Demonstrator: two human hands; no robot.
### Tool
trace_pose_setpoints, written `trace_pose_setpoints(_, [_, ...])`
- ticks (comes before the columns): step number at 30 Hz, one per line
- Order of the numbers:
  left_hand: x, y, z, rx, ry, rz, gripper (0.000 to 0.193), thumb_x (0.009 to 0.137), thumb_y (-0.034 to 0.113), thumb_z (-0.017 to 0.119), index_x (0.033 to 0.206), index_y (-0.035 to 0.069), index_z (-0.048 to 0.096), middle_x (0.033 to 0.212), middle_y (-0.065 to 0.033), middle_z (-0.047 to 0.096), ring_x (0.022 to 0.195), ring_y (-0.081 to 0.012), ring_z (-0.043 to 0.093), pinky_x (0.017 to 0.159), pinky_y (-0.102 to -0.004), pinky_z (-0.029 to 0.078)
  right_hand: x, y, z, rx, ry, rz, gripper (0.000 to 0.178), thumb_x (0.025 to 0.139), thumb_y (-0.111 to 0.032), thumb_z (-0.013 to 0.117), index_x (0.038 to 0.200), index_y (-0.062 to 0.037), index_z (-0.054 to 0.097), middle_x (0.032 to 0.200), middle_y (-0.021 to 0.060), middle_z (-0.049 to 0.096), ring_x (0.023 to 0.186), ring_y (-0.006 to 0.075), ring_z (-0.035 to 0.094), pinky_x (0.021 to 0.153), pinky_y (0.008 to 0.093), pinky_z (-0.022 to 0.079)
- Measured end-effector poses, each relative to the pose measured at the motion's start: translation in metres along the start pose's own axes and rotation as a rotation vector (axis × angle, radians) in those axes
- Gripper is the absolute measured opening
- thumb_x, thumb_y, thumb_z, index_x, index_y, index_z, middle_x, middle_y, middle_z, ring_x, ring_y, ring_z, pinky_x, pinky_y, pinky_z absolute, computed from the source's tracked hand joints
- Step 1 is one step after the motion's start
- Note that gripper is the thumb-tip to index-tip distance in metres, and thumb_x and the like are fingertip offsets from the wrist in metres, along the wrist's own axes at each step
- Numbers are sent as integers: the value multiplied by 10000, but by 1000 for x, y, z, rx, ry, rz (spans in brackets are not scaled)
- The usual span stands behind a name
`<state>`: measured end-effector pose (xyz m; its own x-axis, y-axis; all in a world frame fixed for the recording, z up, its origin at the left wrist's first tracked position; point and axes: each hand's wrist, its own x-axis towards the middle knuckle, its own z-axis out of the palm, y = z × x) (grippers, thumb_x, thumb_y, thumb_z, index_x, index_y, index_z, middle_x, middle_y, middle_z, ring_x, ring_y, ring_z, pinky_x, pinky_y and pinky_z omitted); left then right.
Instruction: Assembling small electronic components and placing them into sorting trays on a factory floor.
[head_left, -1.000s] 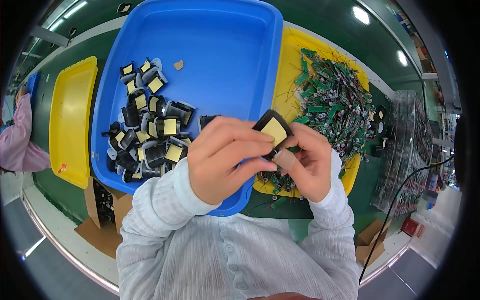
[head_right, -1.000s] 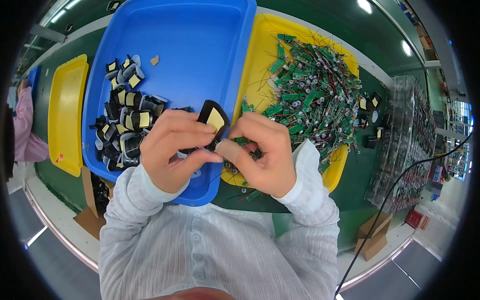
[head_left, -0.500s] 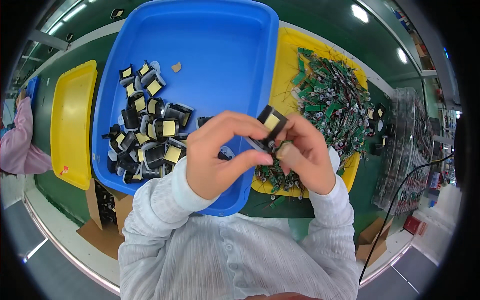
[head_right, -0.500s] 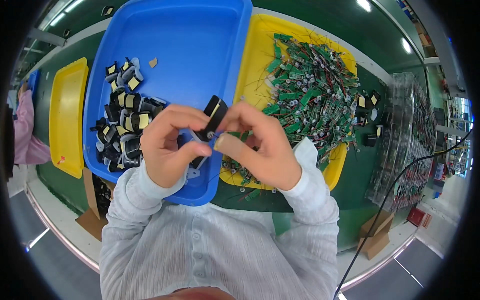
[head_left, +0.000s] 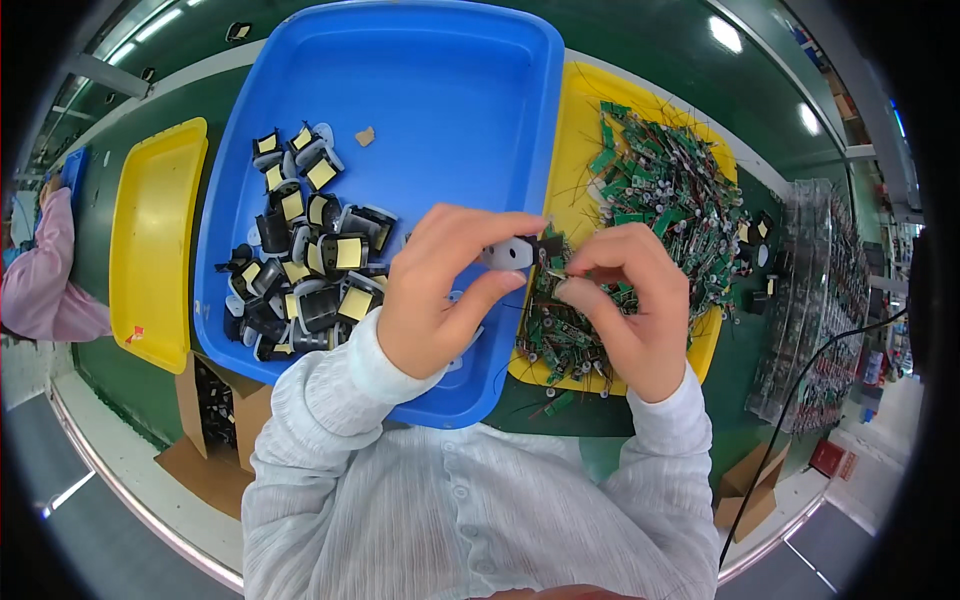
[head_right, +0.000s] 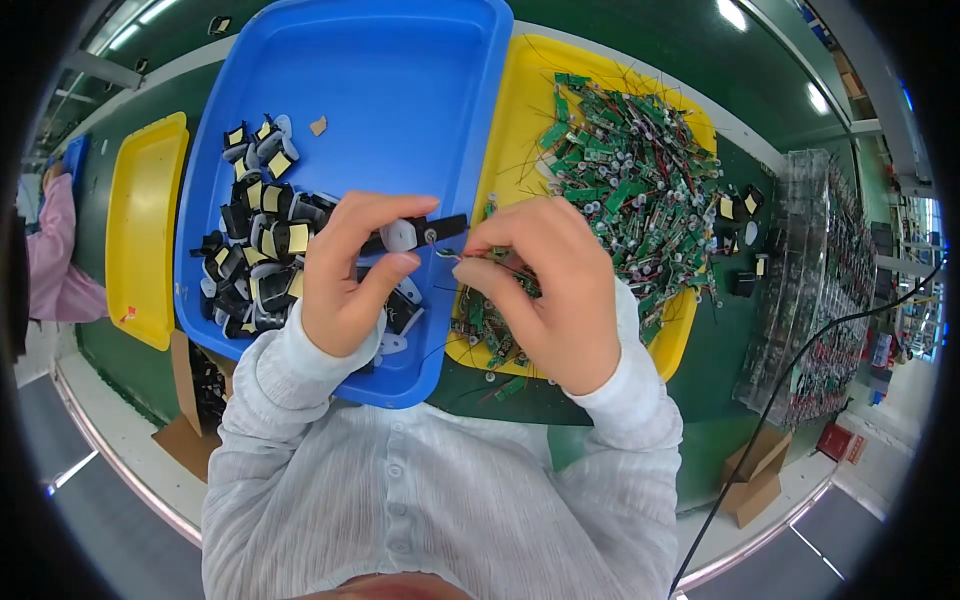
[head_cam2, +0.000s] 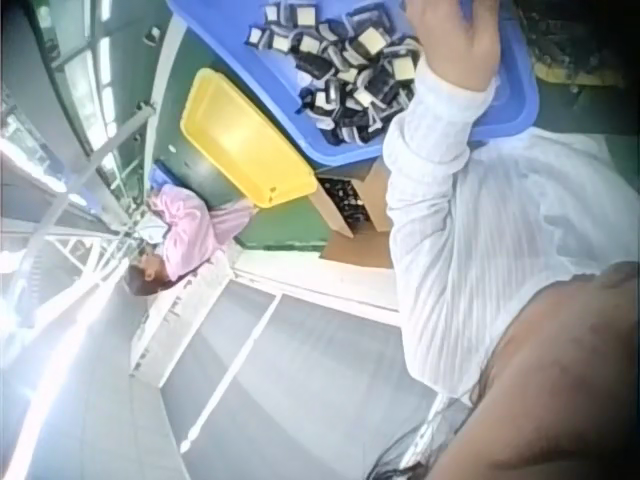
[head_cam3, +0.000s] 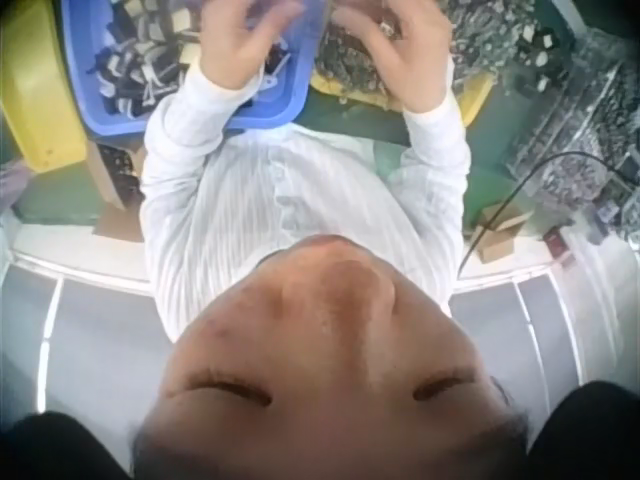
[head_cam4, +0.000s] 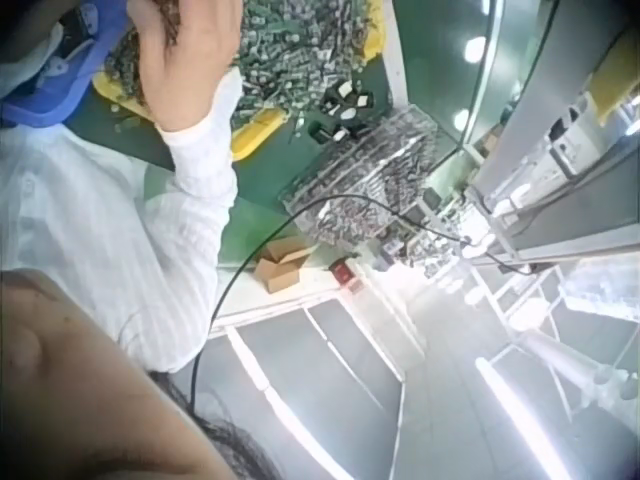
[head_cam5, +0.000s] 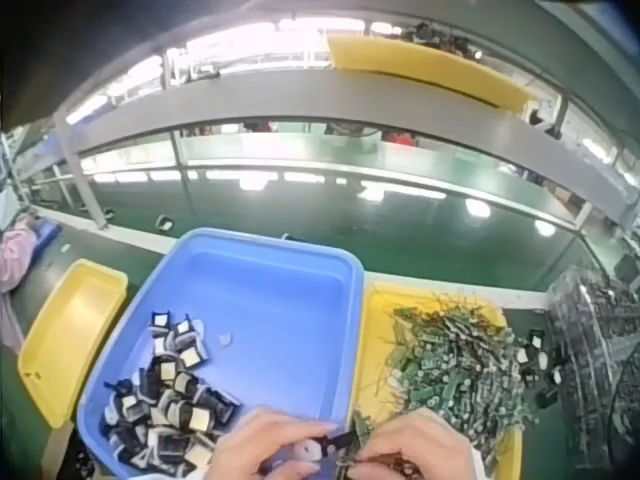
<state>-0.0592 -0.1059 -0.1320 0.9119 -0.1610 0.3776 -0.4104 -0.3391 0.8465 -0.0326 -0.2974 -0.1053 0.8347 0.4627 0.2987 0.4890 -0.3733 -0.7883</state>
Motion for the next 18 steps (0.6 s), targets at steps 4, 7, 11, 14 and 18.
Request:
trace_pose_setpoints(4, [-1, 1, -1, -59, -66, -67, 342, 815, 147, 515, 1126, 10, 547, 801, -74, 512, 709, -168, 439, 680, -259, 363, 1, -8, -6, 484, -75, 384, 130, 727, 16, 632, 823, -14, 549, 724, 28, 548, 611, 90, 530, 553, 211, 436])
trace_pose_setpoints(7, [0, 2, -1, -120, -135, -59, 365, 844, 215, 475, 1133, 1, 537, 796, -69, 501, 716, -162, 442, 683, -253, 356, 3, -7, -8, 747, -85, 539, 121, 750, 12, 617, 823, -21, 526, 724, 6, 536, 606, 52, 505, 532, 195, 432])
trace_pose_setpoints(11, [-1, 1, 0, -210, -175, -129, 336, 819, 131, 525, 1141, 36, 537, 832, -107, 567, 730, -225, 495, 710, -293, 403, 4, -2, -7, 855, -117, 576, 126, 761, 8, 611, 827, -27, 510, 719, 8, 539, 580, 55, 511, 510, 184, 424])
trace_pose_setpoints(14, [-3, -1, 3, -266, -182, -159, 321, 852, 173, 482, 1121, 4, 523, 846, -88, 547, 759, -180, 494, 724, -271, 393, 2, 2, -6, 870, -179, 546, 125, 768, 0, 612, 821, -32, 503, 709, 9, 540, 557, 57, 516, 497, 181, 422])
trace_pose_setpoints(18, [-11, -5, 11, -407, -156, -266, 315, 889, 225, 450, 1080, -19, 506, 877, -75, 535, 796, -146, 513, 750, -244, 392, 0, 0, -3, 828, -150, 509, 133, 763, -1, 621, 827, -34, 509, 703, 9, 541, 542, 58, 516, 488, 184, 422])
